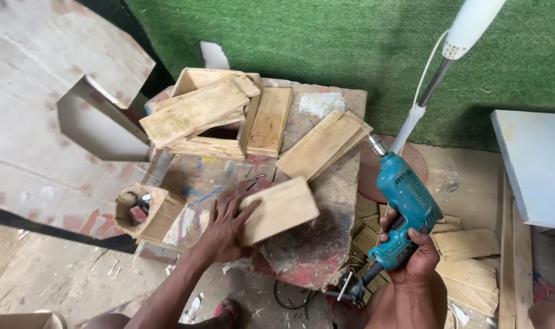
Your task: The person uses a corded electric drill to make holes in small rectangular wooden pieces placed on a work table. They hold each piece steady with the left hand while operating the drill with the right, then set the drilled pieces aside and pick up the next one.
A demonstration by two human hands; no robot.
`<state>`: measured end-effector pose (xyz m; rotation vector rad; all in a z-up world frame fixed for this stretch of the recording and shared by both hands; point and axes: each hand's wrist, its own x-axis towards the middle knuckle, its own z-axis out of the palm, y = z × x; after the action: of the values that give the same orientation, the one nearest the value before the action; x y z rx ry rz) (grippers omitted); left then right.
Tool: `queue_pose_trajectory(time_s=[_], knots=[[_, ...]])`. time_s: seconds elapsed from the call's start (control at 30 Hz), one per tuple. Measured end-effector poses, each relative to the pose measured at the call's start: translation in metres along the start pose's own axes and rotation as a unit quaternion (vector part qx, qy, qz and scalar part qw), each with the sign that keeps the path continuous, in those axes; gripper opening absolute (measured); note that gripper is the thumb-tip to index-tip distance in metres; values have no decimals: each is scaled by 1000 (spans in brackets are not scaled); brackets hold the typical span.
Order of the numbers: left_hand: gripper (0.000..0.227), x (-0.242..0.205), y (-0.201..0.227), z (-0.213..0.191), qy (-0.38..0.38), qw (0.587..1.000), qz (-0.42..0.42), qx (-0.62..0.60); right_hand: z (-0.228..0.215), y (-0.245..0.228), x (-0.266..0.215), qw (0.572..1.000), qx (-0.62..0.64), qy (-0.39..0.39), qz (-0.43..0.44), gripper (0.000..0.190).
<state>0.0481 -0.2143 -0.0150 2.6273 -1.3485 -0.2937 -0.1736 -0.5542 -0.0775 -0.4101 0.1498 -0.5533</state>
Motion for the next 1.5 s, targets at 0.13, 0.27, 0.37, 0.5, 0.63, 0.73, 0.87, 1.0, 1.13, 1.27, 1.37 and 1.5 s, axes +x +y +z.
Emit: queue_pose_trajectory(time_s=[0.13, 0.27, 0.37, 0.5, 0.63, 0.73, 0.87, 1.0, 1.13, 1.27, 1.37, 1.5], knots=[[133, -46, -37, 32, -91, 993, -73, -5, 2, 17, -3, 997, -78, -6, 27, 69], [129, -60, -72, 61, -65, 993, -88, 40, -19, 40, -3, 987, -105, -16, 119, 61], [122, -57, -49, 43, -141, 980, -129, 53, -21, 56, -6, 981, -162, -18, 108, 60], [120, -42, 14, 26, -93, 977, -160, -102, -5, 63, -18, 977, -184, -28, 106, 56], [82, 0, 47, 60, 45, 970, -211, -110, 33, 54, -24, 966, -248, -57, 35, 59], [84, 14, 40, 98, 125, 968, -212, -54, 81, 36, -26, 942, -328, -59, 50, 74], [85, 20, 22, 81, 75, 977, -197, -28, 177, 4, -31, 799, -593, -15, 98, 88], [81, 19, 11, 94, 166, 970, -178, -30, 207, -6, -21, 759, -628, -47, 164, 91], [83, 13, 21, 65, 80, 974, -206, -59, 238, 7, -15, 651, -736, -63, 177, 103], [88, 9, 25, 49, 26, 970, -226, -83, 257, 19, -10, 610, -766, -79, 188, 90], [93, 13, 22, 55, 21, 970, -228, -83, 236, 26, -4, 620, -755, -86, 198, 94], [96, 14, 21, 56, 24, 970, -228, -82, 212, 29, 3, 614, -757, -97, 203, 91]])
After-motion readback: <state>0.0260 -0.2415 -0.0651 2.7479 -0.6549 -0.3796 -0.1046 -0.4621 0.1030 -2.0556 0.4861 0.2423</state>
